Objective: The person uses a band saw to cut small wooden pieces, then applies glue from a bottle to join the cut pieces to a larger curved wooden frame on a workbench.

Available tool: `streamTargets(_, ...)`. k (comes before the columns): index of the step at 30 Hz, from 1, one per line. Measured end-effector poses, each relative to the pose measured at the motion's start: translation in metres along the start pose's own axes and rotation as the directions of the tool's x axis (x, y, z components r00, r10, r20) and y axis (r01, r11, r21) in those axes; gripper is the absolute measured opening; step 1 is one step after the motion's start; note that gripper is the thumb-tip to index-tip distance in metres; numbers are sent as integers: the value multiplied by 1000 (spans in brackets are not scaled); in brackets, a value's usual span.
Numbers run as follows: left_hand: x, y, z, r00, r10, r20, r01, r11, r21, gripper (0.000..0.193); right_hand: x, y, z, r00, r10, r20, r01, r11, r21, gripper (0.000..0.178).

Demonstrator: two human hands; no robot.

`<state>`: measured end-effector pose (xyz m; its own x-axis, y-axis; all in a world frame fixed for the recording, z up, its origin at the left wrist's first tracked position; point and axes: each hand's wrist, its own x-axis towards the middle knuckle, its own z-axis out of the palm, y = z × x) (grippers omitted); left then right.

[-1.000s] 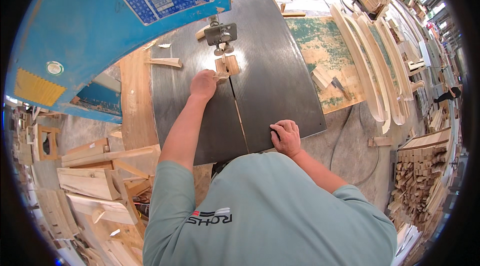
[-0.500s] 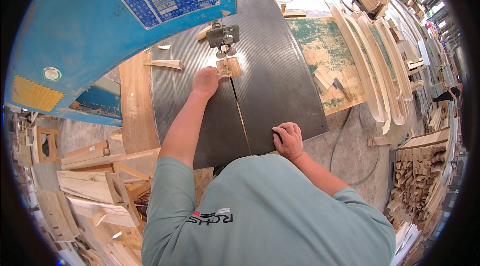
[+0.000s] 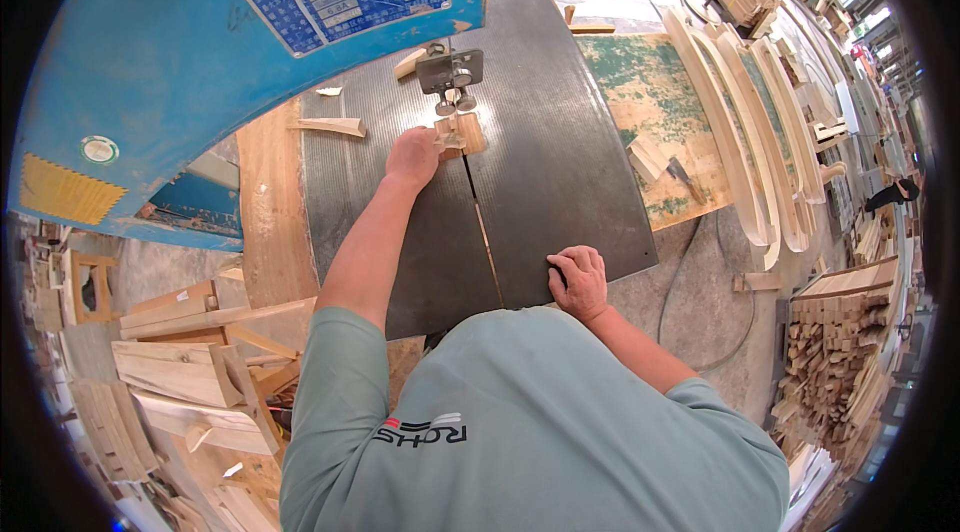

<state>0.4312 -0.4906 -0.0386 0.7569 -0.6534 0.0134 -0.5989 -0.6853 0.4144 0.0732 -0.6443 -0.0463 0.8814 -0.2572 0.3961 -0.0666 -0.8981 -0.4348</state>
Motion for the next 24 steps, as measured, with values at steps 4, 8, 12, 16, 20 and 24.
streamTargets(4,0,1,-3,1000,1,-2,-1,1000,5,18,0,-1,-1,1000,-6,-7,6,1000,9,25)
streamTargets(8,2,-1,-1,1000,-15,-5,15,1000,-5,18,1,0,1,1000,-14,-8,14,1000,9,26)
streamTargets(12,3,-2,1,1000,-11,-20,11,1000,-7,18,2,0,0,1000,-12,-5,12,1000,7,26)
streamTargets(16,3,-1,1,1000,-6,-7,6,1000,13,19,0,0,0,1000,-1,1,1,1000,3,24)
streamTargets(20,4,-4,5,999,-11,-42,11,1000,18,17,1,0,0,1000,-7,-4,7,1000,-1,24)
streamTargets(24,6,-5,5,999,-14,-50,14,1000,10,17,2,-2,-1,1000,-1,-2,1,1000,2,24)
